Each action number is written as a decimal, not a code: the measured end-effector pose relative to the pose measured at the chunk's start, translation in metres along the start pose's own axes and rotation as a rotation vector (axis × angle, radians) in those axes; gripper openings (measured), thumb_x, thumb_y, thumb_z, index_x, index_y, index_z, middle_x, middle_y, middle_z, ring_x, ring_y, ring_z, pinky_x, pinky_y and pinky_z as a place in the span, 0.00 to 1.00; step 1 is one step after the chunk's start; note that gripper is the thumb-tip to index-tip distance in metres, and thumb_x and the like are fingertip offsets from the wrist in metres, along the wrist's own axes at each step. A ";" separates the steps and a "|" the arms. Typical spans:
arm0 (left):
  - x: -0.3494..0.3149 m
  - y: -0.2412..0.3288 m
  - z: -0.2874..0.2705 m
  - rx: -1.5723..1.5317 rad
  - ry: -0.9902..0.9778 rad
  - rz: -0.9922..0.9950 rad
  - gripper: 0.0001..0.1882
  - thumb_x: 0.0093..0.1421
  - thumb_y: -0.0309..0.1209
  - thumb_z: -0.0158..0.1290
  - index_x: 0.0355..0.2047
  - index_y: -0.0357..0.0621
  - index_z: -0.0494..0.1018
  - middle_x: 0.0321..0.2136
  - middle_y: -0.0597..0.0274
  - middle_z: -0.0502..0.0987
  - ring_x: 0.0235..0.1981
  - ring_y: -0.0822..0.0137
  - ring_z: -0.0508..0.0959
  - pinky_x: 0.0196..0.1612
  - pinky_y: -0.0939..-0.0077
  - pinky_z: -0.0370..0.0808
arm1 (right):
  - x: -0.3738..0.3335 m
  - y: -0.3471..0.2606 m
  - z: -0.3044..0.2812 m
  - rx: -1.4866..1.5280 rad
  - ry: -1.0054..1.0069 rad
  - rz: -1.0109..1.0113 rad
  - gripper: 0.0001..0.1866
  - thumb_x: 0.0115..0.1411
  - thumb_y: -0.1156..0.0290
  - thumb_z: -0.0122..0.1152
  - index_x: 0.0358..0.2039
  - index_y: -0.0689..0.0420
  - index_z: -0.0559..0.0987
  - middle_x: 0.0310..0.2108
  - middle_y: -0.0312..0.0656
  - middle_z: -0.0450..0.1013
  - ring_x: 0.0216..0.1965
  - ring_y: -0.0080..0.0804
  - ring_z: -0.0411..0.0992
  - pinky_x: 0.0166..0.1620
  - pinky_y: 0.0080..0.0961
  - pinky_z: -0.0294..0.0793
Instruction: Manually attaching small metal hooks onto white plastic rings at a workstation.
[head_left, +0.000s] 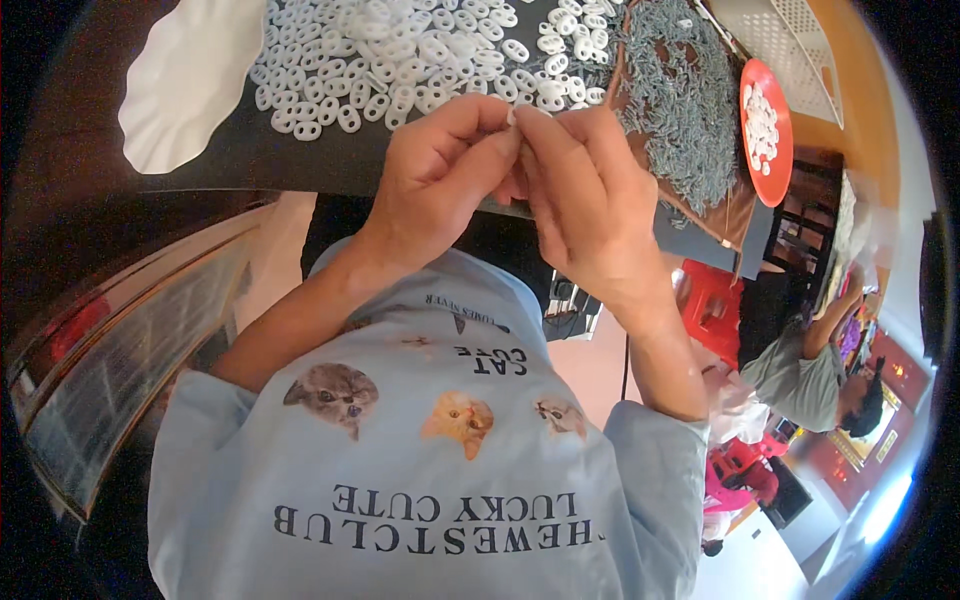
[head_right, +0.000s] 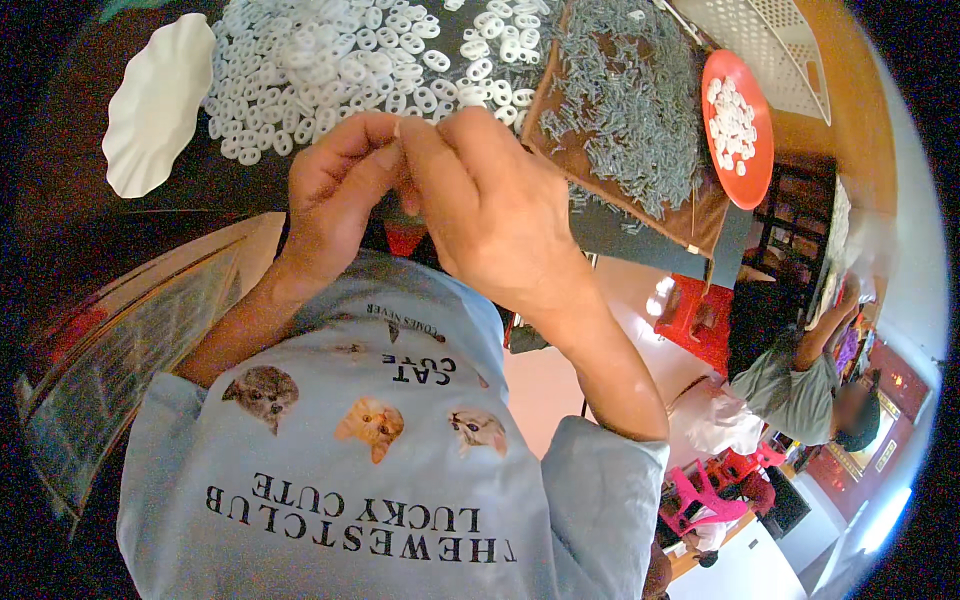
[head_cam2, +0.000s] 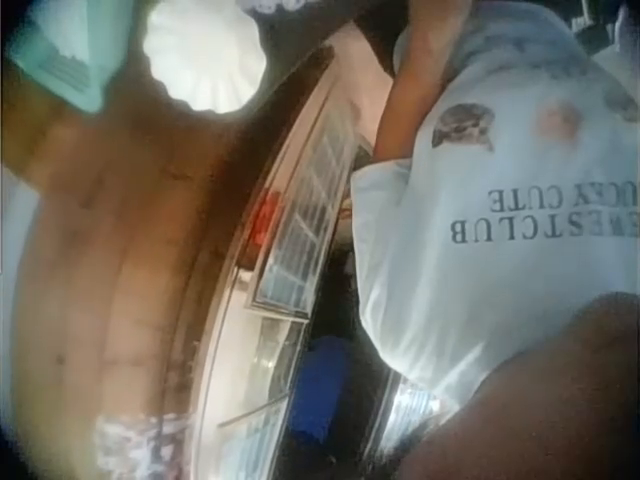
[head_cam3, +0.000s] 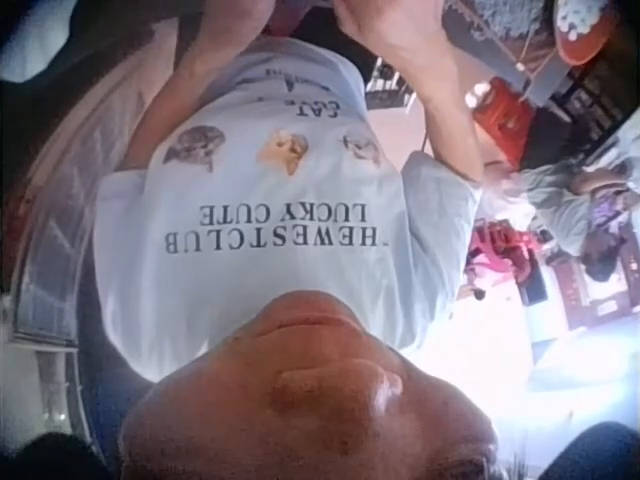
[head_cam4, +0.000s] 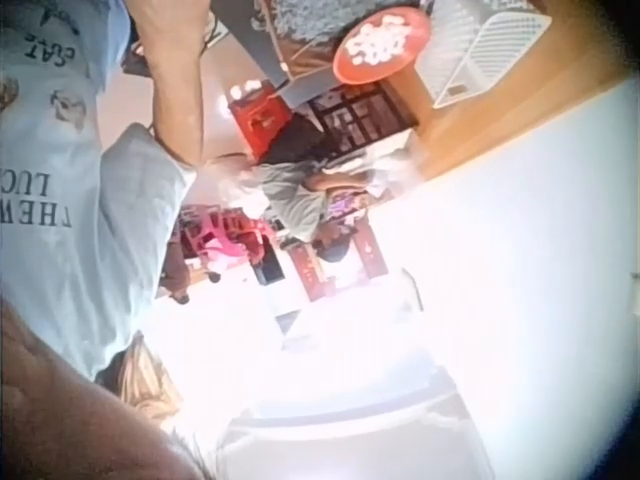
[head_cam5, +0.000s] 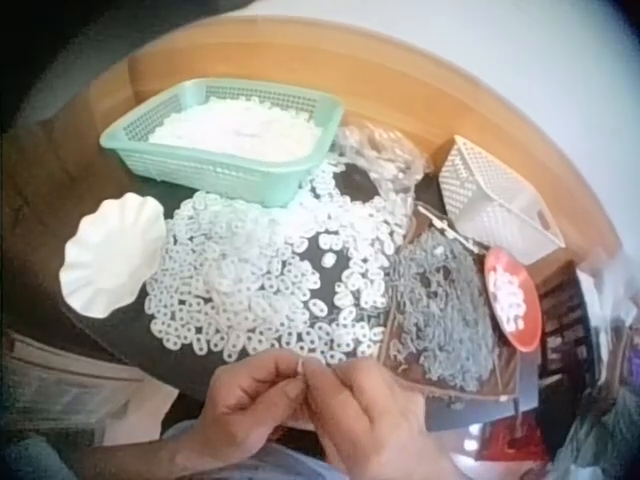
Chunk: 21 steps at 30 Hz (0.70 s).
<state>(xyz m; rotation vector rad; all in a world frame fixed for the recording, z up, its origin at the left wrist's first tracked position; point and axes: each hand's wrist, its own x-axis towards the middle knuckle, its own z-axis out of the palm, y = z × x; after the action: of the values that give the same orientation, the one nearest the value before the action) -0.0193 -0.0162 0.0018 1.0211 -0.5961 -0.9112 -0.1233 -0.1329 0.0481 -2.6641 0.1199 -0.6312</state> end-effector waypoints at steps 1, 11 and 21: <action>0.000 0.000 0.000 -0.010 -0.015 -0.010 0.08 0.64 0.27 0.46 0.38 0.34 0.70 0.26 0.66 0.74 0.25 0.80 0.71 0.30 0.87 0.70 | -0.002 0.003 -0.001 0.079 0.013 0.003 0.14 0.52 0.83 0.57 0.42 0.65 0.75 0.30 0.47 0.69 0.27 0.40 0.72 0.29 0.28 0.72; 0.000 0.004 0.005 0.005 -0.038 -0.063 0.07 0.63 0.27 0.47 0.35 0.35 0.71 0.23 0.67 0.73 0.24 0.80 0.71 0.26 0.86 0.69 | -0.009 0.002 -0.008 0.186 -0.018 0.054 0.11 0.56 0.82 0.55 0.41 0.66 0.75 0.29 0.47 0.69 0.28 0.37 0.70 0.30 0.26 0.71; -0.004 0.011 0.003 0.062 -0.125 -0.138 0.06 0.61 0.27 0.48 0.30 0.37 0.71 0.21 0.70 0.72 0.21 0.82 0.69 0.23 0.88 0.66 | -0.009 0.004 -0.020 0.356 -0.075 0.270 0.04 0.58 0.79 0.54 0.34 0.63 0.74 0.26 0.42 0.67 0.25 0.30 0.66 0.28 0.22 0.66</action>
<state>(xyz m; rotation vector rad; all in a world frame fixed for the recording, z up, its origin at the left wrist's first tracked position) -0.0200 -0.0115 0.0132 1.0761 -0.6680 -1.0899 -0.1396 -0.1419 0.0590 -2.2719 0.3101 -0.4197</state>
